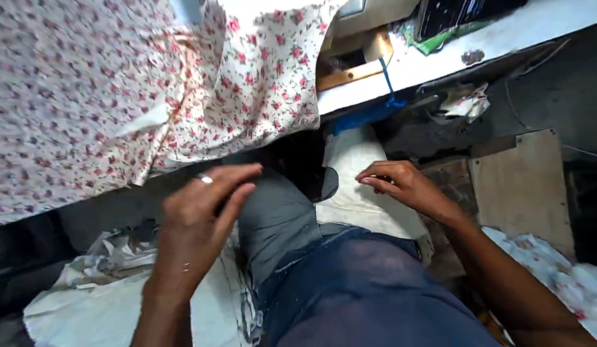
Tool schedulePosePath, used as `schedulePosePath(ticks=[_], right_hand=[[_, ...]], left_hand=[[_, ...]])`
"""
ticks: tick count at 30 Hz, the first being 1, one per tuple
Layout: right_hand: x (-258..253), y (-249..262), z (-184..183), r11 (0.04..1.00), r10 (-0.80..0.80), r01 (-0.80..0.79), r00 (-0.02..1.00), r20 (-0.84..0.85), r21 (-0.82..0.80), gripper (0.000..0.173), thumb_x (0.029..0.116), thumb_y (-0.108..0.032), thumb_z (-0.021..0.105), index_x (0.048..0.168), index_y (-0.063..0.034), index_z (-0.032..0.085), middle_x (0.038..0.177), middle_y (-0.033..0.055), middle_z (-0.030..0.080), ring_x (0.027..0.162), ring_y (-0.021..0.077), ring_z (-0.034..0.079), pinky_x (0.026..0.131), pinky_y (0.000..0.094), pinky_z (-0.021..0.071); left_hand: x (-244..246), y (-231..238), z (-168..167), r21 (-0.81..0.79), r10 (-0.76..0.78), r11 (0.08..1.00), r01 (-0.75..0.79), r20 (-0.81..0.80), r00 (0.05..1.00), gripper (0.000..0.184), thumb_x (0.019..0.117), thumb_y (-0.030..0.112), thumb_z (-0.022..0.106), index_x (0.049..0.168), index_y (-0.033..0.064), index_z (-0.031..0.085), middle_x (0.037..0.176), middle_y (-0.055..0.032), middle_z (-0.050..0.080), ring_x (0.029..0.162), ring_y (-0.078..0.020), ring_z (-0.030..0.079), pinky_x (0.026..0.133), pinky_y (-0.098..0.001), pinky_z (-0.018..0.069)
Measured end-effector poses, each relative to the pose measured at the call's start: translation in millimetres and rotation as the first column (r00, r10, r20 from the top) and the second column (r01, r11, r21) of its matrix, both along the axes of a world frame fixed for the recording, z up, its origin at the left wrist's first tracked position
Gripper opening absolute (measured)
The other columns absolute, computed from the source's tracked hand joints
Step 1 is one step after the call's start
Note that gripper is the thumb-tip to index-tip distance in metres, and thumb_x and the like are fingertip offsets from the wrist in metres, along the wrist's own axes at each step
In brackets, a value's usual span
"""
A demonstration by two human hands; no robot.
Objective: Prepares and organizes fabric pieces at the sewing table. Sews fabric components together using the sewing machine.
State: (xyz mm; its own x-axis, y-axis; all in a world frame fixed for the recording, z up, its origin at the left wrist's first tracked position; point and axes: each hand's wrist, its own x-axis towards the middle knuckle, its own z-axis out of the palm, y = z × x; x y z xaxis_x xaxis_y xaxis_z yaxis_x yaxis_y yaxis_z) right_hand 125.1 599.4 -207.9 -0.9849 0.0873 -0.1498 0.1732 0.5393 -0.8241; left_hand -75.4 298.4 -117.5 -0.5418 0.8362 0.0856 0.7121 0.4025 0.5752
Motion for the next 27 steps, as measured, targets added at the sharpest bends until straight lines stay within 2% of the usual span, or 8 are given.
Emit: schedulePosePath(ticks=[2, 6, 9, 12, 16, 23, 26, 27], right_hand=[[15.1, -2.6, -1.8, 0.999, -0.032, 0.030, 0.999, 0.037, 0.034, 0.015, 0.1000, -0.013, 0.062, 0.104, -0.0070, 0.075, 0.091, 0.0033, 0.070, 0.071, 0.0099, 0.065, 0.066, 0.0283, 0.0577], [18.0, -28.3, 0.0, 0.999, 0.010, -0.015, 0.995, 0.099, 0.045, 0.011, 0.0977, -0.012, 0.066, 0.102, -0.0067, 0.075, 0.090, 0.0048, 0.070, 0.076, 0.0129, 0.067, 0.071, 0.0313, 0.0588], [14.8, -52.3, -0.2, 0.991, 0.089, -0.102, 0.984, 0.153, 0.084, 0.021, 0.1011, -0.025, 0.063, 0.105, -0.0081, 0.076, 0.092, 0.0060, 0.070, 0.078, 0.0169, 0.068, 0.072, 0.0367, 0.0583], [16.3, -67.9, -0.5, 0.981, 0.117, -0.140, 0.979, 0.164, 0.132, 0.028, 0.1010, -0.032, 0.062, 0.107, -0.0081, 0.075, 0.093, 0.0074, 0.068, 0.078, 0.0200, 0.066, 0.070, 0.0401, 0.0560], [17.7, -69.4, -7.6, 0.982, 0.077, -0.085, 0.996, 0.051, 0.168, 0.021, 0.1023, -0.020, 0.059, 0.104, -0.0085, 0.077, 0.091, 0.0064, 0.068, 0.080, 0.0190, 0.067, 0.070, 0.0366, 0.0561], [19.6, -58.8, -14.0, 0.998, -0.056, 0.056, 0.996, 0.069, 0.001, 0.018, 0.0920, -0.026, 0.075, 0.087, -0.0091, 0.074, 0.080, 0.0010, 0.065, 0.070, 0.0114, 0.062, 0.064, 0.0327, 0.0516], [21.1, -56.8, -15.1, 0.995, -0.061, 0.068, 0.993, 0.098, -0.074, 0.021, 0.0931, -0.029, 0.074, 0.088, -0.0088, 0.072, 0.080, 0.0003, 0.063, 0.069, 0.0090, 0.059, 0.062, 0.0293, 0.0497], [21.4, -56.2, -15.2, 0.994, -0.055, 0.065, 0.993, 0.104, -0.091, 0.021, 0.0953, -0.029, 0.071, 0.090, -0.0088, 0.073, 0.082, 0.0006, 0.064, 0.070, 0.0091, 0.060, 0.064, 0.0294, 0.0501]], left_hand=[[19.1, -6.4, -39.9, -0.050, -0.061, 0.997, 0.066, 0.096, 0.994, 0.029, 0.1030, 0.019, 0.057, 0.120, 0.0017, 0.072, 0.115, -0.0144, 0.073, 0.100, -0.0261, 0.072, 0.089, -0.0466, 0.0576], [61.9, 10.7, -113.1, -0.088, -0.227, 0.965, 0.249, 0.205, 0.952, 0.030, 0.0960, 0.016, 0.070, 0.125, 0.0105, 0.072, 0.121, -0.0142, 0.068, 0.113, -0.0326, 0.066, 0.094, -0.0500, 0.0558], [75.6, 26.5, -138.2, -0.035, -0.227, 0.971, 0.236, 0.175, 0.958, 0.018, 0.0959, 0.015, 0.068, 0.111, 0.0154, 0.079, 0.101, -0.0116, 0.067, 0.093, -0.0283, 0.067, 0.078, -0.0444, 0.0576], [75.2, 31.6, -134.4, 0.007, -0.156, 0.988, 0.156, 0.112, 0.981, 0.018, 0.0959, 0.019, 0.063, 0.101, 0.0137, 0.080, 0.083, -0.0075, 0.066, 0.071, -0.0233, 0.066, 0.062, -0.0405, 0.0543], [79.1, 33.4, -128.5, 0.022, -0.109, 0.994, 0.107, 0.159, 0.981, 0.023, 0.0984, 0.018, 0.058, 0.104, 0.0106, 0.078, 0.072, -0.0060, 0.070, 0.058, -0.0214, 0.065, 0.053, -0.0409, 0.0519], [84.8, 42.8, -118.7, 0.010, -0.045, 0.999, 0.046, 0.481, 0.876, 0.035, 0.1063, 0.028, 0.046, 0.110, 0.0082, 0.074, 0.091, -0.0044, 0.073, 0.080, -0.0128, 0.069, 0.076, -0.0349, 0.0574], [91.0, 47.6, -115.7, 0.019, 0.028, 0.999, -0.046, 0.561, 0.827, 0.033, 0.0940, 0.038, 0.070, 0.106, 0.0074, 0.074, 0.086, -0.0013, 0.071, 0.074, -0.0058, 0.066, 0.071, -0.0257, 0.0562], [93.6, 48.4, -117.4, 0.023, 0.051, 0.997, -0.079, 0.574, 0.817, 0.031, 0.0899, 0.034, 0.077, 0.104, 0.0063, 0.072, 0.085, -0.0015, 0.071, 0.073, -0.0054, 0.066, 0.070, -0.0242, 0.0568]])
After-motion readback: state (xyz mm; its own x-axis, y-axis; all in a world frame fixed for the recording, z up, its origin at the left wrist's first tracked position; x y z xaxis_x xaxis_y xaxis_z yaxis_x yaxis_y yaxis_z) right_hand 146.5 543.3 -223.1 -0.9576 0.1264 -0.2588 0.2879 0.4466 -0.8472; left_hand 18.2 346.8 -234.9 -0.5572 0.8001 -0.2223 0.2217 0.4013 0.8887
